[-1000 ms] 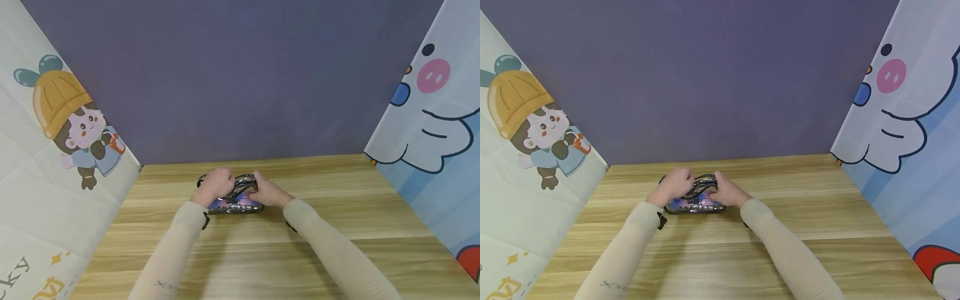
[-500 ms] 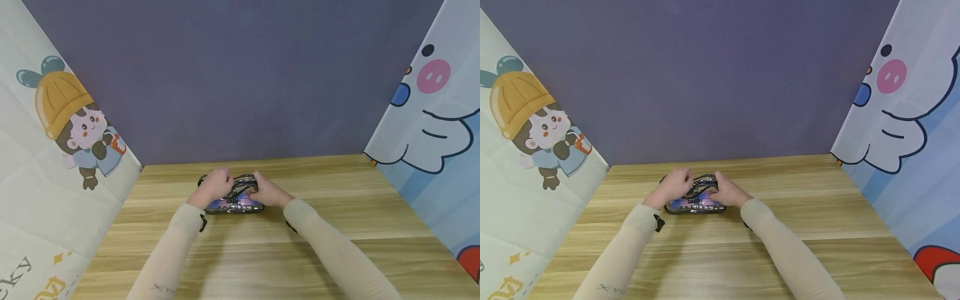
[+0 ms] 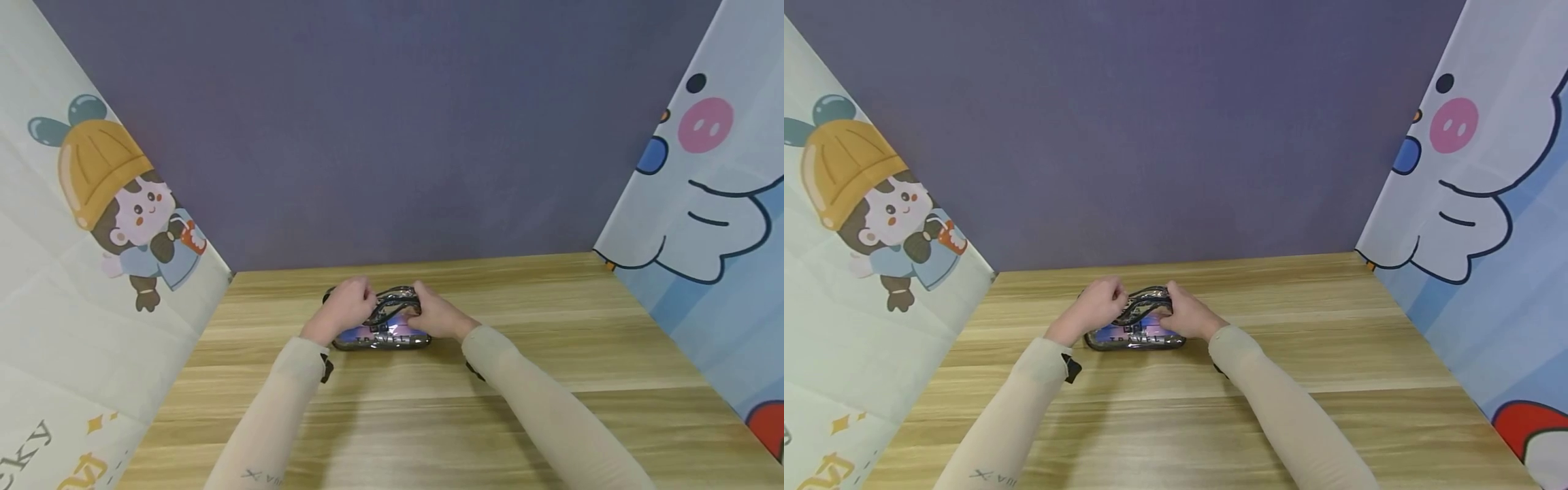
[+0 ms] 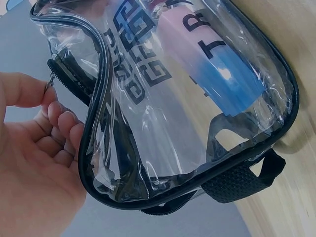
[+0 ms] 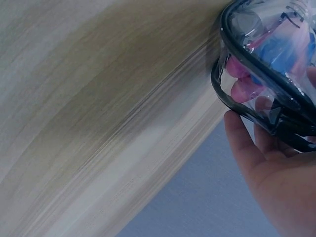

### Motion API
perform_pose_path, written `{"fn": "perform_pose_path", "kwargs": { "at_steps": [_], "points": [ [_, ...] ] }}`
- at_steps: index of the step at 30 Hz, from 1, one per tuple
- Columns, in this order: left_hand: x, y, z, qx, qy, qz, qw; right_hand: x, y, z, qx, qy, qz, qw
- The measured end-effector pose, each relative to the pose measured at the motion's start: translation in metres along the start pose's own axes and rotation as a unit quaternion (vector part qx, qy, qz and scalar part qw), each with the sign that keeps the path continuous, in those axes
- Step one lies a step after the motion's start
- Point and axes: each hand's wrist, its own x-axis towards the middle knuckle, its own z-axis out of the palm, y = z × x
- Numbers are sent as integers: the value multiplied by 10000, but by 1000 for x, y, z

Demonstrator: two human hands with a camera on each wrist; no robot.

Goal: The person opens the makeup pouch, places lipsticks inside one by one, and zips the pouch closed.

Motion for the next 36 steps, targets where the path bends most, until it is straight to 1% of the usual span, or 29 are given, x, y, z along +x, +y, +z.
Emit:
{"fn": "perform_pose_path", "kwargs": {
  "at_steps": [11, 15, 19, 21, 26, 28, 30, 36],
  "points": [
    [0, -1, 5, -212, -86, -35, 9997, 0, -2, -2, -33, 87, 10, 10000],
    [2, 1, 6, -201, -89, -47, 9997, -2, -8, -5, -257, 184, -35, 9995],
    [4, 1, 7, -94, -32, -32, 9999, -1, -16, -7, -700, 240, -93, 9972],
    [5, 1, 7, -48, 0, -4, 10000, 0, -21, -9, -1033, 277, -131, 9942],
    [6, 2, 5, -87, -20, 19, 10000, 1, -37, -10, -1899, 254, -430, 9805],
    [6, 3, 4, -98, -20, 30, 9999, 2, -42, -9, -2116, 205, -515, 9758],
    [6, 4, 3, -105, -9, 54, 9999, 4, -44, -8, -2266, 146, -486, 9727],
    [4, 4, 0, -181, 24, 24, 9998, 6, -42, -5, -2353, 174, -246, 9715]
  ]
}}
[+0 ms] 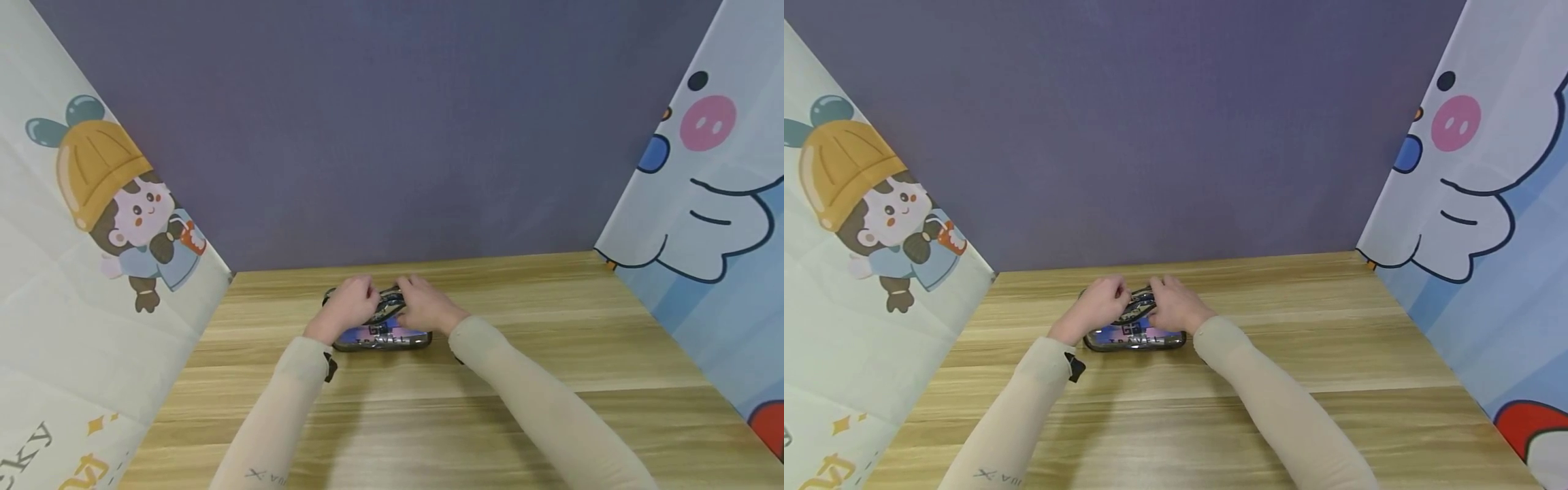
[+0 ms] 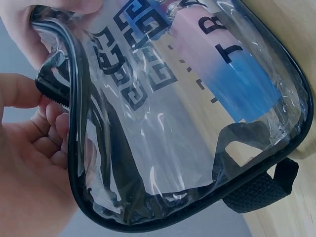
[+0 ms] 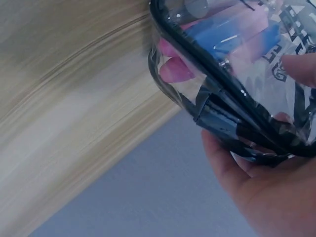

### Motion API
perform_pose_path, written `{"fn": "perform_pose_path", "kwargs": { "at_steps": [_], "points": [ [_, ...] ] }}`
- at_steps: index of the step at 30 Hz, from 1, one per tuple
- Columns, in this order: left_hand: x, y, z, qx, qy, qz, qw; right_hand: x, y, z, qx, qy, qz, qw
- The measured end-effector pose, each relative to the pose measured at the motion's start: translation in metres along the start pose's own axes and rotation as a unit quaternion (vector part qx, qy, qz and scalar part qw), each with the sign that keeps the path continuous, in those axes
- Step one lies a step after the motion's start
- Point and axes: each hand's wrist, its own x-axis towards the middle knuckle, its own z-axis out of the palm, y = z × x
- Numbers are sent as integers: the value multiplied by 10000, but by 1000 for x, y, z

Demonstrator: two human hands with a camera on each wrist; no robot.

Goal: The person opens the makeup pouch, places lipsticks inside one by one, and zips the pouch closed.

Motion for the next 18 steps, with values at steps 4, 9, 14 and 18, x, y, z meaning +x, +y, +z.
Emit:
{"fn": "perform_pose_path", "kwargs": {
  "at_steps": [4, 9, 14, 18],
  "points": [
    [0, -1, 0, -50, 6, -77, 10000, -1, 1, 0, 51, -34, 68, 10000],
    [-1, -5, -1, -38, 21, -139, 9999, -2, 2, -1, 48, -90, 112, 9999],
    [-2, -8, -3, -5, 63, -138, 9999, -2, 2, 0, 43, -70, 69, 9999],
    [-3, -8, -3, 0, 72, -130, 9999, -2, 2, -1, -11, -85, 42, 10000]
  ]
}}
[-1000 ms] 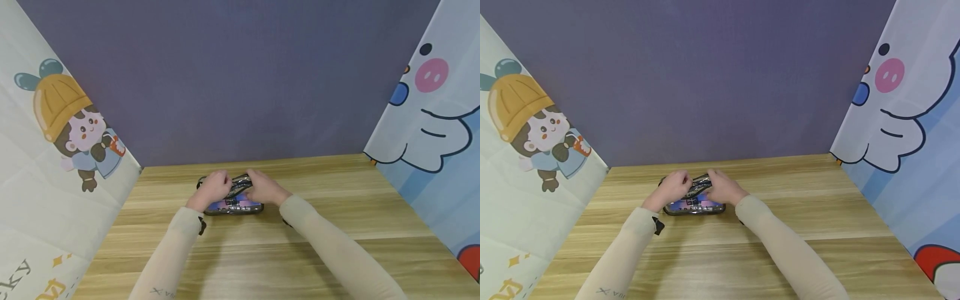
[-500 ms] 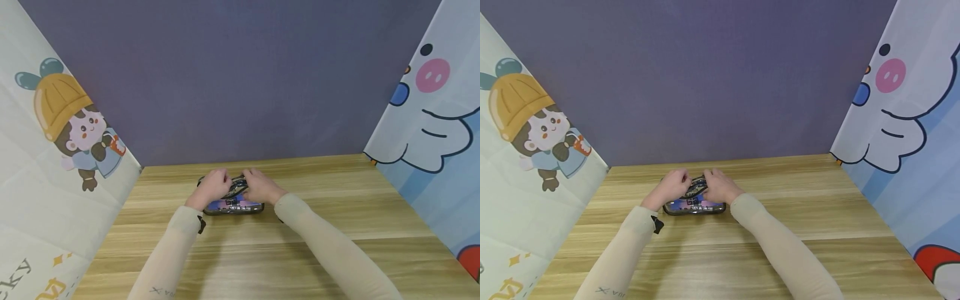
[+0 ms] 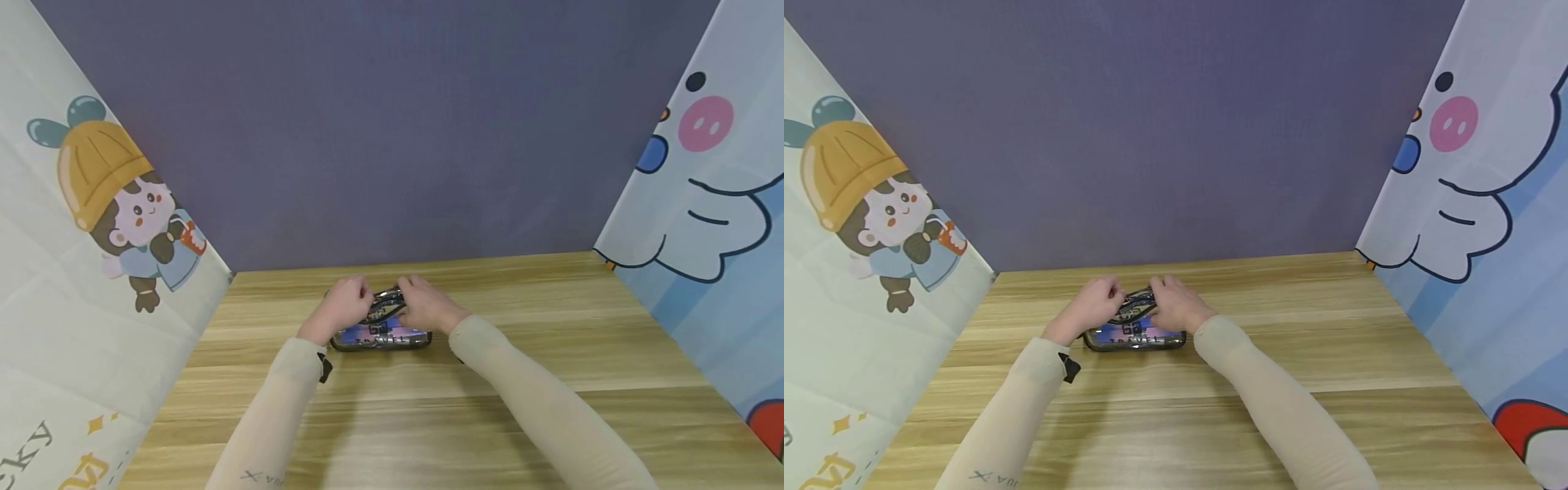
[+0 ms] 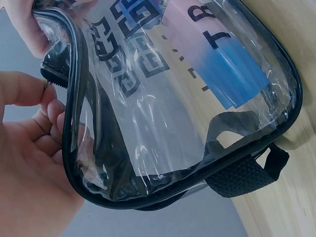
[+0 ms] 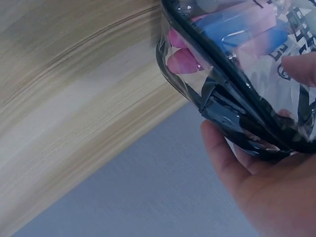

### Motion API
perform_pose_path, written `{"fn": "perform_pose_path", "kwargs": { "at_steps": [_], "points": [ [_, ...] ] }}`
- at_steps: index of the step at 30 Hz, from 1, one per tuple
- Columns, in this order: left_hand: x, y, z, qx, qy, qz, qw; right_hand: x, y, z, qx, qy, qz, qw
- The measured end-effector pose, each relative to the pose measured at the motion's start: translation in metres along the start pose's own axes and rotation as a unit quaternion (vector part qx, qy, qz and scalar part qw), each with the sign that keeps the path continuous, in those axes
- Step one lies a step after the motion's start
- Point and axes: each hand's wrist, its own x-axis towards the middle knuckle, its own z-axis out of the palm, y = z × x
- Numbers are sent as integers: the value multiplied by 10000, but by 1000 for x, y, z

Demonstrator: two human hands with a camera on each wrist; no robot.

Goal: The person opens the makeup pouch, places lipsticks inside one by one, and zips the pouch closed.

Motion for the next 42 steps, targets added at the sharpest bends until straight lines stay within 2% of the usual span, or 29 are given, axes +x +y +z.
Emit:
{"fn": "perform_pose_path", "kwargs": {
  "at_steps": [16, 28, 37, 42],
  "points": [
    [-3, -3, -1, 21, 181, 125, 9998, 0, 0, -2, -149, -63, 42, 9999],
    [-4, -4, -3, 15, 58, 97, 9999, 1, 1, 0, -217, -69, 61, 9997],
    [-4, -8, -3, 66, 122, 227, 9996, 0, 2, 0, -179, -125, 99, 9997],
    [-6, -10, -4, -79, 84, 175, 9998, 0, 2, 0, -185, -122, 124, 9997]
  ]
}}
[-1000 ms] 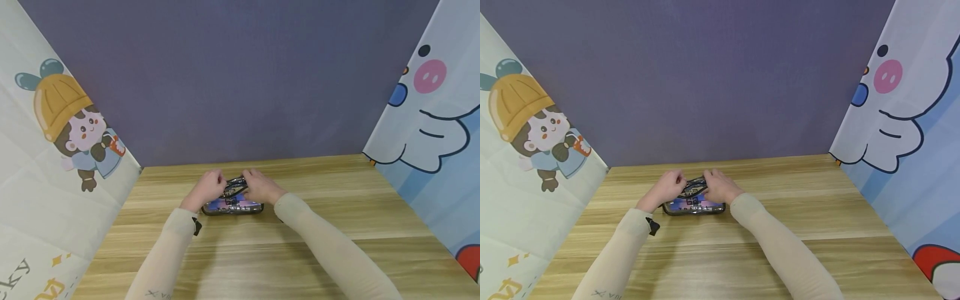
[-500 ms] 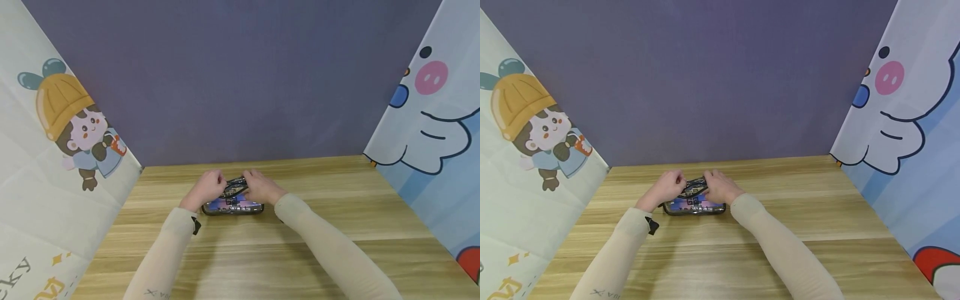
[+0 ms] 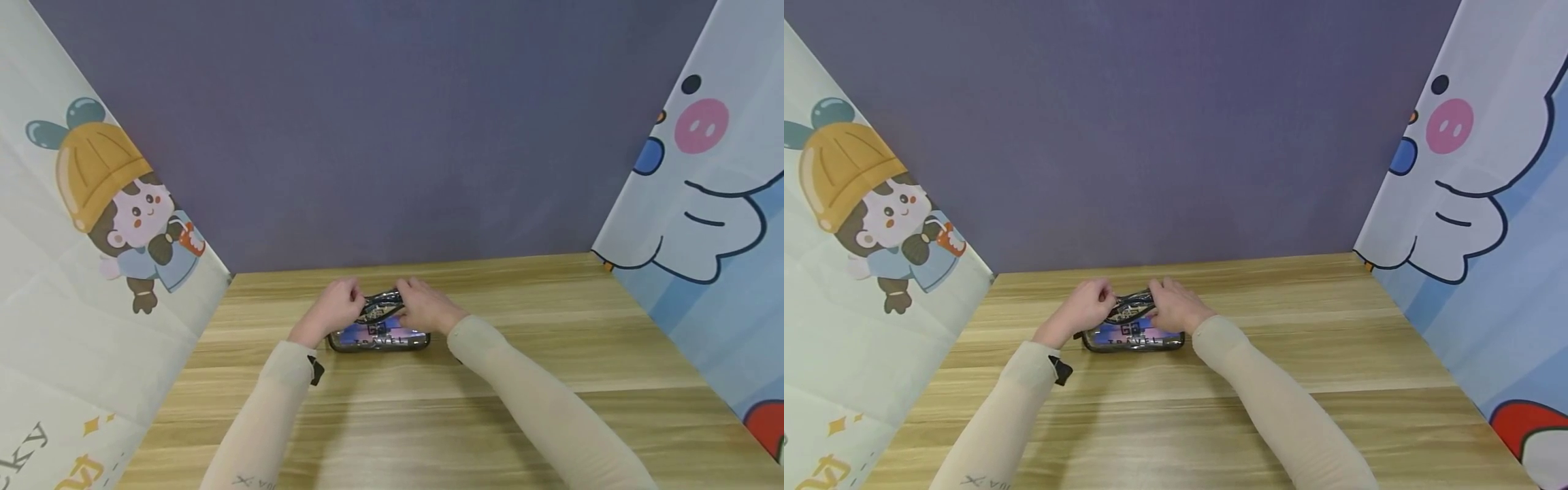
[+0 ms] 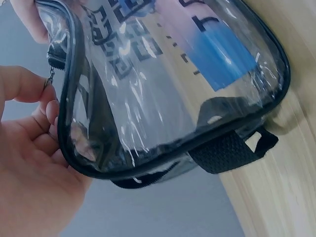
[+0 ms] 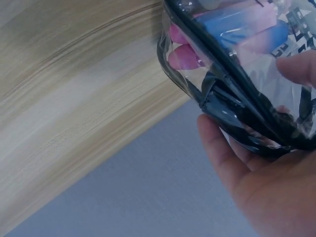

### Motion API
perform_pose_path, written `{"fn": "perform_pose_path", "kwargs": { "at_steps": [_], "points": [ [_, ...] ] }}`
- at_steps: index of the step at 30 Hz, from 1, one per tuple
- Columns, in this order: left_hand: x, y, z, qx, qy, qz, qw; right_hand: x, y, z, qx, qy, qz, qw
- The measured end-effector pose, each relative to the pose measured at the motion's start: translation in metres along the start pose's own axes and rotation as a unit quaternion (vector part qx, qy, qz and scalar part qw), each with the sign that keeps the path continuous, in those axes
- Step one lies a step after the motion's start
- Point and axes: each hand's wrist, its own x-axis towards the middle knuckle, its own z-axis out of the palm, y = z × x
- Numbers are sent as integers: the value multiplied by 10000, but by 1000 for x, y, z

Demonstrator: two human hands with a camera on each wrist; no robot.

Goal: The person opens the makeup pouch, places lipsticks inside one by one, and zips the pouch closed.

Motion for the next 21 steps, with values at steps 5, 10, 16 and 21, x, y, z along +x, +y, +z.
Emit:
{"fn": "perform_pose_path", "kwargs": {
  "at_steps": [5, 10, 16, 21],
  "points": [
    [-4, -1, -3, -133, -57, -163, 9998, 0, 0, 0, 50, -11, 7, 10000],
    [-6, -3, -6, -99, -80, -176, 9998, -1, -1, -1, 26, -43, 13, 10000],
    [-8, -8, -8, 21, -28, -316, 9995, -2, -2, -2, 89, -170, 69, 9998],
    [-9, -8, -11, -66, -50, -272, 9996, -2, -1, -2, 27, -171, 49, 9998]
  ]
}}
